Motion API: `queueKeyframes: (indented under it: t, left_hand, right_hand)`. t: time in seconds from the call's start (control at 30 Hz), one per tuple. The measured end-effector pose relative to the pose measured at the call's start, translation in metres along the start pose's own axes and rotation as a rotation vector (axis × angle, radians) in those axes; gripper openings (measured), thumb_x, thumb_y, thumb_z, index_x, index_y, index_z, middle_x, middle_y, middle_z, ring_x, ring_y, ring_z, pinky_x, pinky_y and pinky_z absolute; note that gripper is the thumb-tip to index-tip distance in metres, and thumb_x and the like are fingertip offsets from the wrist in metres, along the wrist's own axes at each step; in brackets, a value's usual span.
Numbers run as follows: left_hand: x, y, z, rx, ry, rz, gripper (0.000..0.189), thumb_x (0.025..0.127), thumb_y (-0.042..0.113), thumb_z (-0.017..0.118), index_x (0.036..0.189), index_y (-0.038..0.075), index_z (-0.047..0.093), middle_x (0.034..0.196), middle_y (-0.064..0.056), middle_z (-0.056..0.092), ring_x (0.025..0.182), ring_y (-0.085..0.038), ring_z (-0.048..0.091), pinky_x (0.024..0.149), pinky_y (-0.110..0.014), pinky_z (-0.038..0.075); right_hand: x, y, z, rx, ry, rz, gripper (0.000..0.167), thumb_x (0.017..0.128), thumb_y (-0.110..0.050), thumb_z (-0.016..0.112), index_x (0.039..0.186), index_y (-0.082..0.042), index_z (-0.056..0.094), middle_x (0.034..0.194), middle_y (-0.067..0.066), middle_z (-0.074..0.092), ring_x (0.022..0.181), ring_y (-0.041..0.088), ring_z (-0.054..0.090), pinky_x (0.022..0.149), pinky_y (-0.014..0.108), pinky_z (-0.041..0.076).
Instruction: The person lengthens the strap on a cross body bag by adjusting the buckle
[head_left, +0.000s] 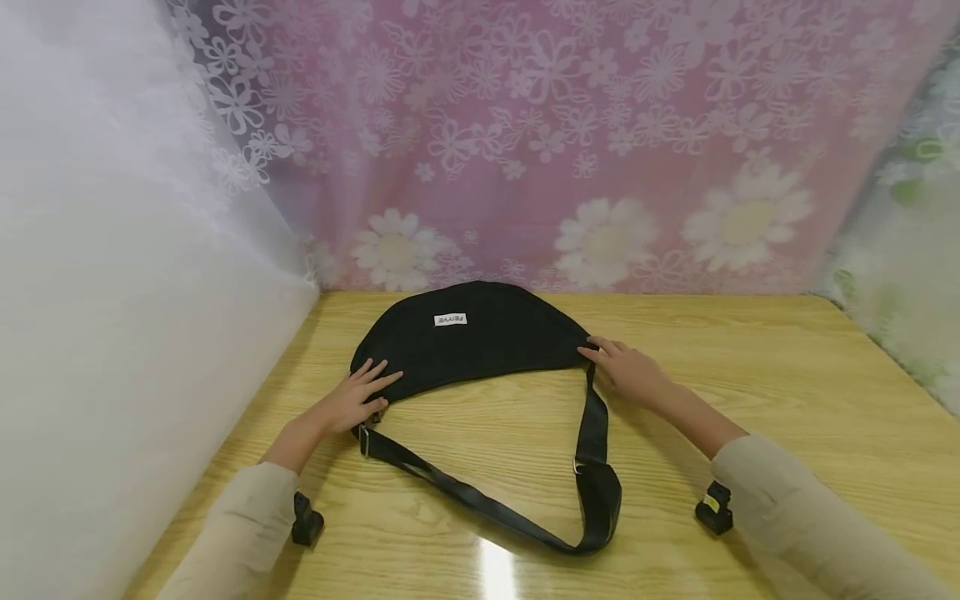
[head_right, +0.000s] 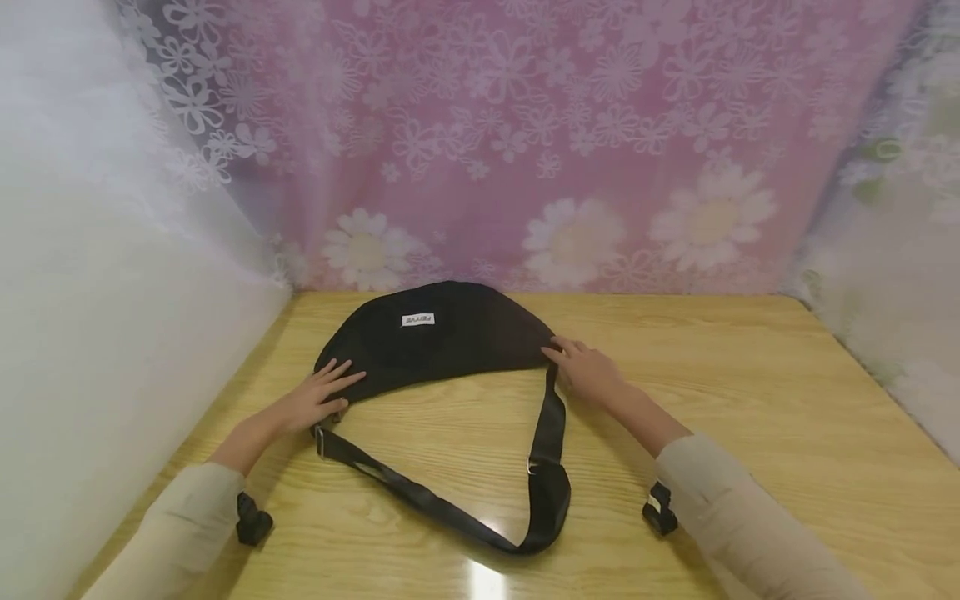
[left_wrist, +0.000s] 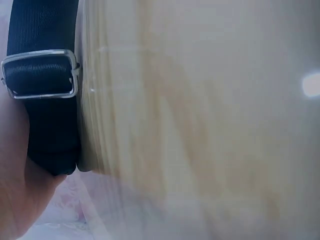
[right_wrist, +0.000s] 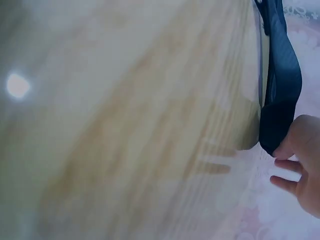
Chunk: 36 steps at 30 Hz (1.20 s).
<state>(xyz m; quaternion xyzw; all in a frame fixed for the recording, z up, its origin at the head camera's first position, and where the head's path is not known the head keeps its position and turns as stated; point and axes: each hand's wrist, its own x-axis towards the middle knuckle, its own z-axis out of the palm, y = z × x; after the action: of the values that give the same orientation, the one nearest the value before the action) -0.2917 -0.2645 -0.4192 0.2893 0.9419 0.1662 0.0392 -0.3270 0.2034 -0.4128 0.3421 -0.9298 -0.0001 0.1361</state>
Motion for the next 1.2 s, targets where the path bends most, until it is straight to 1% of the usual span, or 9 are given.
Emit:
queueKeyframes:
  t: [0.13,0.23,0.3,0.4,0.5,0.6,0.7,0.87,1.2]
  left_hand:
    - [0.001,0.002,-0.001,0.045,0.017,-0.033,0.051,0.097,0.026,0.047,0.143,0.007,0.033,0.147,-0.024,0.017,0.132,-0.045,0.006,0.098,-0.066,0.008]
    - [-0.002,0.005,-0.001,0.043,0.061,-0.052,0.053,0.096,0.027,0.051,0.141,0.005,0.036,0.145,-0.024,0.020,0.132,-0.045,0.011,0.099,-0.064,0.009]
    - [-0.007,0.009,0.001,0.021,0.096,-0.059,0.053,0.095,0.027,0.053,0.140,0.004,0.038,0.144,-0.024,0.023,0.131,-0.045,0.014,0.099,-0.064,0.011]
    - [-0.015,0.014,0.004,-0.038,0.120,-0.088,0.054,0.094,0.027,0.053,0.140,0.002,0.038,0.144,-0.024,0.023,0.131,-0.046,0.013,0.100,-0.063,0.009]
    - [-0.021,0.019,0.006,-0.091,0.102,-0.144,0.057,0.095,0.029,0.051,0.142,0.002,0.033,0.146,-0.025,0.018,0.132,-0.045,0.006,0.100,-0.063,0.007]
    - [-0.020,0.020,0.005,-0.145,0.097,-0.176,0.057,0.096,0.028,0.050,0.143,0.002,0.030,0.147,-0.024,0.014,0.133,-0.045,0.001,0.099,-0.065,0.008]
    - [-0.015,0.019,0.003,-0.188,0.097,-0.164,0.057,0.096,0.026,0.050,0.143,0.002,0.029,0.148,-0.024,0.012,0.133,-0.044,-0.001,0.097,-0.066,0.009]
    - [-0.005,0.018,0.001,-0.196,0.084,-0.127,0.056,0.097,0.025,0.049,0.143,0.001,0.029,0.147,-0.024,0.012,0.133,-0.044,-0.001,0.097,-0.066,0.008]
    - [0.010,0.018,0.002,-0.227,0.045,-0.108,0.055,0.097,0.025,0.049,0.143,0.002,0.029,0.148,-0.023,0.011,0.134,-0.041,-0.002,0.099,-0.064,0.007]
  right_hand:
    - [0.004,-0.001,-0.003,0.071,0.043,0.043,0.031,0.088,-0.001,0.055,0.119,-0.001,0.059,0.118,0.021,0.050,0.099,0.038,0.052,0.066,0.041,0.047]
    - [0.011,-0.001,-0.002,0.169,-0.008,0.097,0.030,0.096,-0.012,0.049,0.122,-0.001,0.057,0.126,0.022,0.045,0.111,0.040,0.045,0.082,0.048,0.043]
    - [0.015,-0.001,0.000,0.242,-0.072,0.114,0.036,0.098,-0.019,0.045,0.128,0.001,0.052,0.135,0.023,0.037,0.120,0.042,0.036,0.093,0.054,0.034]
    - [0.018,-0.001,0.002,0.317,-0.147,0.103,0.042,0.099,-0.021,0.042,0.134,0.004,0.044,0.142,0.025,0.028,0.128,0.045,0.023,0.100,0.057,0.021]
    - [0.018,0.000,0.004,0.350,-0.167,0.094,0.042,0.100,-0.019,0.041,0.134,0.005,0.043,0.141,0.026,0.029,0.128,0.046,0.021,0.101,0.057,0.019]
    - [0.016,0.002,0.003,0.372,-0.173,0.102,0.042,0.100,-0.019,0.041,0.134,0.005,0.043,0.140,0.027,0.030,0.128,0.047,0.020,0.101,0.058,0.018]
    - [0.012,0.004,0.001,0.388,-0.170,0.113,0.042,0.100,-0.019,0.041,0.133,0.005,0.043,0.140,0.027,0.031,0.128,0.047,0.020,0.100,0.058,0.018]
    - [0.004,0.006,-0.002,0.413,-0.157,0.137,0.041,0.100,-0.019,0.042,0.132,0.006,0.044,0.139,0.028,0.031,0.127,0.048,0.021,0.100,0.059,0.018]
    - [-0.015,0.005,-0.006,0.416,-0.141,0.158,0.041,0.100,-0.020,0.041,0.130,0.007,0.046,0.137,0.030,0.032,0.125,0.050,0.023,0.099,0.059,0.020]
